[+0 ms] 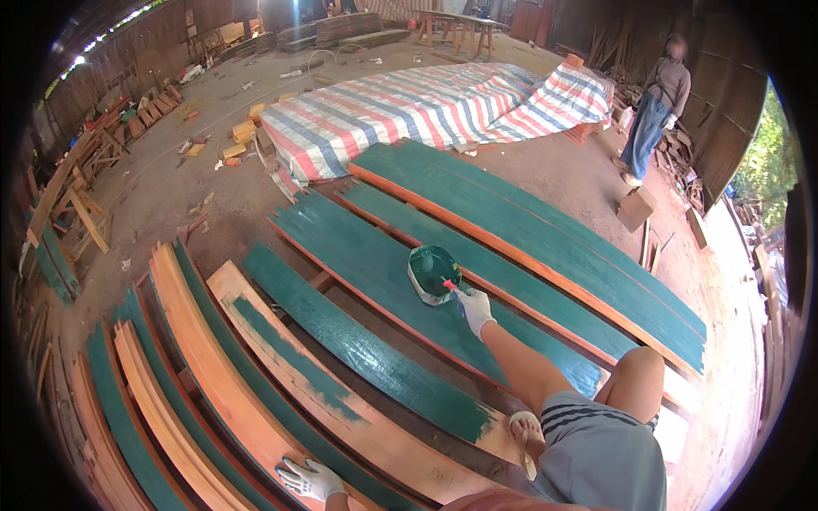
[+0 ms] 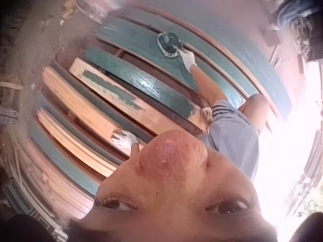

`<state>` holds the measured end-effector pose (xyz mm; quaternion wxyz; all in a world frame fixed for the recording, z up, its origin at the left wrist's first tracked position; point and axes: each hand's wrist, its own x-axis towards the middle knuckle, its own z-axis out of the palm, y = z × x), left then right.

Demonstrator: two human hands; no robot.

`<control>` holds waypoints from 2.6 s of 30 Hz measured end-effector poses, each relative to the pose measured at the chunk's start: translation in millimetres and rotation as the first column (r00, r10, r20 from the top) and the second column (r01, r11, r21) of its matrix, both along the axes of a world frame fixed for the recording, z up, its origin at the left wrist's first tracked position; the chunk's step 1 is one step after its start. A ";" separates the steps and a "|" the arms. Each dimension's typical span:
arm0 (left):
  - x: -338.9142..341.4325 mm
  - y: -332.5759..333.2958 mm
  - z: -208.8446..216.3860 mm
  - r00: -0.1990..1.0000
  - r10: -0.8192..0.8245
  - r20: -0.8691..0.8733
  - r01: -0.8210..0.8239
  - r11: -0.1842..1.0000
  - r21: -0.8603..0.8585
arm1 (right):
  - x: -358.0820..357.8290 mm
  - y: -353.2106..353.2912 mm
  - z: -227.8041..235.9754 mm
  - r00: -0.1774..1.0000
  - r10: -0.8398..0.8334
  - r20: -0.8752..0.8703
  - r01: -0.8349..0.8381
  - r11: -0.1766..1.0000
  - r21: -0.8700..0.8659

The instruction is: The person paints wooden planks with green paint using a small roller. They dip the roller into a paint container and apply paint along the length of each plank, moving from one plank to the next.

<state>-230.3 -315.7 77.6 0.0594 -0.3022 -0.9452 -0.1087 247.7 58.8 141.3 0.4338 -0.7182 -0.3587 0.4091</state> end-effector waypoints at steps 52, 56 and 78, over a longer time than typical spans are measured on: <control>0.6 10.1 11.9 0.994 -0.074 -0.086 0.075 0.997 0.009 | 0.1 -10.7 35.6 0.903 0.049 -0.427 -0.019 0.997 0.074; 1.8 11.6 11.0 0.995 -0.063 -0.073 0.064 0.998 0.005 | -1.0 -8.6 27.5 0.947 0.005 -0.321 0.027 0.995 0.095; -1.1 12.9 8.0 0.986 -0.056 -0.155 0.057 0.998 0.003 | -10.5 -7.1 50.9 0.832 -0.167 0.529 -0.015 0.946 0.323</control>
